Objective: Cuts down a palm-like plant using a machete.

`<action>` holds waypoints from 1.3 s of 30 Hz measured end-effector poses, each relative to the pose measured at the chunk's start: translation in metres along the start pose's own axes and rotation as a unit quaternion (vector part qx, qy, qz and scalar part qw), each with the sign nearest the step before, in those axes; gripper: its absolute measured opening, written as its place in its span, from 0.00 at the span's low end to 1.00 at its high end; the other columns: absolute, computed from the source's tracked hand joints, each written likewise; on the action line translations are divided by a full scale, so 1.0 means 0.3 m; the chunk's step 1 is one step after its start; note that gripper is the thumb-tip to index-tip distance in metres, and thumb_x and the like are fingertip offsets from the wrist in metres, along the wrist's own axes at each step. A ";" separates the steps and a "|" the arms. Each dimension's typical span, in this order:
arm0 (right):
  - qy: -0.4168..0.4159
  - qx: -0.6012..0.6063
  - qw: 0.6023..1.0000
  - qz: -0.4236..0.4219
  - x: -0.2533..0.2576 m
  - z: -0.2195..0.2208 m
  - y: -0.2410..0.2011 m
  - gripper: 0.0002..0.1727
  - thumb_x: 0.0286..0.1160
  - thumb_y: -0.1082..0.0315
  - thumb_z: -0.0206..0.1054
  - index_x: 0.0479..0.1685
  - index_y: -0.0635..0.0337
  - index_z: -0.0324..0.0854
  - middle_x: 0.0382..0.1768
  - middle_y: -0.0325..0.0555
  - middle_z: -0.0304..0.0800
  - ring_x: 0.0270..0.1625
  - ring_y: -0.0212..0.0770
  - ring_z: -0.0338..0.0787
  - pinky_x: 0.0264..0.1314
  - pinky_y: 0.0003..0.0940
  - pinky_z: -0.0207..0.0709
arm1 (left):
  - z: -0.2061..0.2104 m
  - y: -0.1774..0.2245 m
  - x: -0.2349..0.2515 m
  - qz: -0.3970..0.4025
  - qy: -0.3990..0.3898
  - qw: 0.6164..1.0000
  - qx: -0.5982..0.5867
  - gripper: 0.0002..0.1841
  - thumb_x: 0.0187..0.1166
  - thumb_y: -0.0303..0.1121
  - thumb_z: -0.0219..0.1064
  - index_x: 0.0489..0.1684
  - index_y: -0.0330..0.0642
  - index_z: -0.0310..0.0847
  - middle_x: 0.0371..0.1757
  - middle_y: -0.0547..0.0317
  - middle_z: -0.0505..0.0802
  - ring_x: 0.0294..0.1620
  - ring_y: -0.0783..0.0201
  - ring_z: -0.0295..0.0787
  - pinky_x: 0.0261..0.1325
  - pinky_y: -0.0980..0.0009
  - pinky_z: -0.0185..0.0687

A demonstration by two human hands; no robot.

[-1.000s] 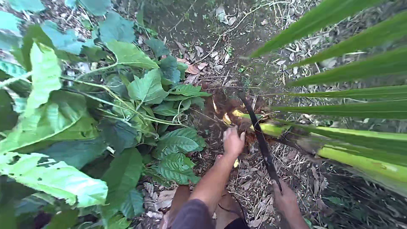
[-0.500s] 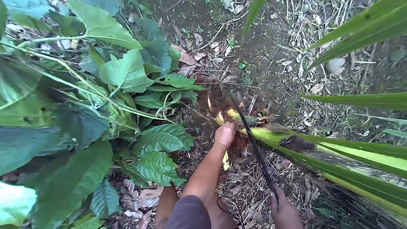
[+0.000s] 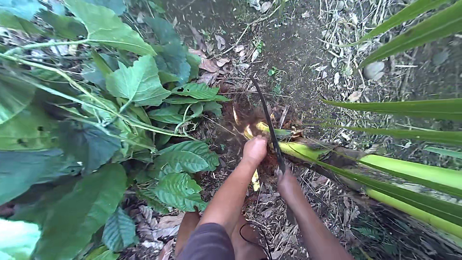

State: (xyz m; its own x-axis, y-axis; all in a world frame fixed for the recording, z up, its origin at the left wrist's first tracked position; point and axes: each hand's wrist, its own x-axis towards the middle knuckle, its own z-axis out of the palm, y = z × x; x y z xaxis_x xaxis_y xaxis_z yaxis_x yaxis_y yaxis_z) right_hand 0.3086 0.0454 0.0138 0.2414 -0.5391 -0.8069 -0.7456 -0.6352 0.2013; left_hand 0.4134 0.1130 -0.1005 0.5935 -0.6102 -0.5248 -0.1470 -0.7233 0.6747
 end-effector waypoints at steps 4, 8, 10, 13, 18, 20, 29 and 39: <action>-0.003 -0.003 1.000 0.008 -0.060 0.015 0.078 0.28 0.97 0.58 0.44 0.88 0.65 0.59 0.63 0.67 0.88 0.66 0.63 0.90 0.72 0.61 0.79 | 0.004 0.003 -0.008 -0.008 -0.022 1.000 -0.008 0.12 0.82 0.24 0.61 0.56 0.36 0.88 0.59 0.42 0.92 0.62 0.42 0.90 0.61 0.42 0.86; -0.018 -0.049 0.997 0.054 -0.125 0.068 0.199 0.27 0.97 0.55 0.44 0.84 0.64 0.64 0.54 0.65 0.92 0.60 0.63 0.93 0.64 0.60 0.83 | -0.005 0.003 -0.003 -0.014 -0.035 0.999 -0.017 0.14 0.85 0.26 0.58 0.60 0.37 0.87 0.62 0.42 0.91 0.66 0.43 0.89 0.67 0.43 0.84; -0.038 -0.038 0.998 0.042 -0.049 0.046 0.112 0.28 0.97 0.55 0.42 0.86 0.64 0.62 0.60 0.65 0.89 0.65 0.62 0.91 0.68 0.59 0.81 | -0.007 -0.009 0.004 -0.029 -0.024 0.999 -0.030 0.14 0.85 0.26 0.58 0.61 0.37 0.87 0.63 0.42 0.91 0.66 0.42 0.89 0.66 0.42 0.84; -0.034 0.004 0.999 -0.003 0.100 0.008 -0.051 0.28 0.98 0.57 0.41 0.85 0.66 0.62 0.67 0.66 0.85 0.70 0.61 0.88 0.73 0.59 0.79 | -0.006 -0.077 -0.009 -0.058 -0.015 0.998 -0.037 0.13 0.85 0.28 0.60 0.58 0.38 0.88 0.62 0.41 0.91 0.63 0.40 0.90 0.63 0.38 0.84; -0.049 0.019 0.999 0.013 -0.010 0.045 0.114 0.28 0.97 0.53 0.44 0.84 0.62 0.67 0.60 0.65 0.89 0.64 0.63 0.91 0.69 0.62 0.80 | 0.002 -0.121 -0.053 -0.116 -0.030 0.989 -0.082 0.16 0.88 0.33 0.57 0.62 0.39 0.87 0.65 0.42 0.91 0.66 0.42 0.89 0.68 0.39 0.82; -0.033 0.029 0.999 0.020 -0.091 0.063 0.251 0.27 0.97 0.52 0.47 0.79 0.61 0.73 0.54 0.66 0.92 0.59 0.65 0.92 0.65 0.65 0.80 | 0.003 -0.132 -0.044 -0.140 -0.025 0.982 -0.126 0.17 0.90 0.36 0.56 0.62 0.39 0.88 0.66 0.42 0.91 0.68 0.43 0.88 0.70 0.40 0.81; 0.042 0.062 0.997 -0.019 -0.232 0.062 0.380 0.22 0.93 0.62 0.52 0.70 0.70 0.79 0.44 0.64 0.94 0.49 0.64 0.95 0.59 0.66 0.83 | 0.022 0.015 0.043 -0.171 -0.065 0.972 -0.146 0.29 0.85 0.51 0.64 0.72 0.34 0.77 0.72 0.34 0.84 0.74 0.36 0.81 0.72 0.35 0.77; -0.041 -0.071 0.996 0.031 -0.036 0.037 0.232 0.30 0.97 0.51 0.42 0.84 0.64 0.65 0.55 0.66 0.92 0.61 0.64 0.93 0.65 0.62 0.83 | 0.074 -0.074 0.060 -0.073 -0.069 0.992 -0.073 0.18 0.95 0.40 0.50 0.67 0.41 0.82 0.63 0.42 0.91 0.67 0.42 0.89 0.67 0.39 0.82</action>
State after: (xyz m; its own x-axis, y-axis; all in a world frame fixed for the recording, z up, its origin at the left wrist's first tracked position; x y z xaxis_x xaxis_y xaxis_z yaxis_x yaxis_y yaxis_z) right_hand 0.2473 0.0130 0.0304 0.1418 -0.5365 -0.8319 -0.6609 -0.6770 0.3239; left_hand 0.4098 0.1109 -0.1366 0.4850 -0.5478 -0.6817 0.0556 -0.7586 0.6491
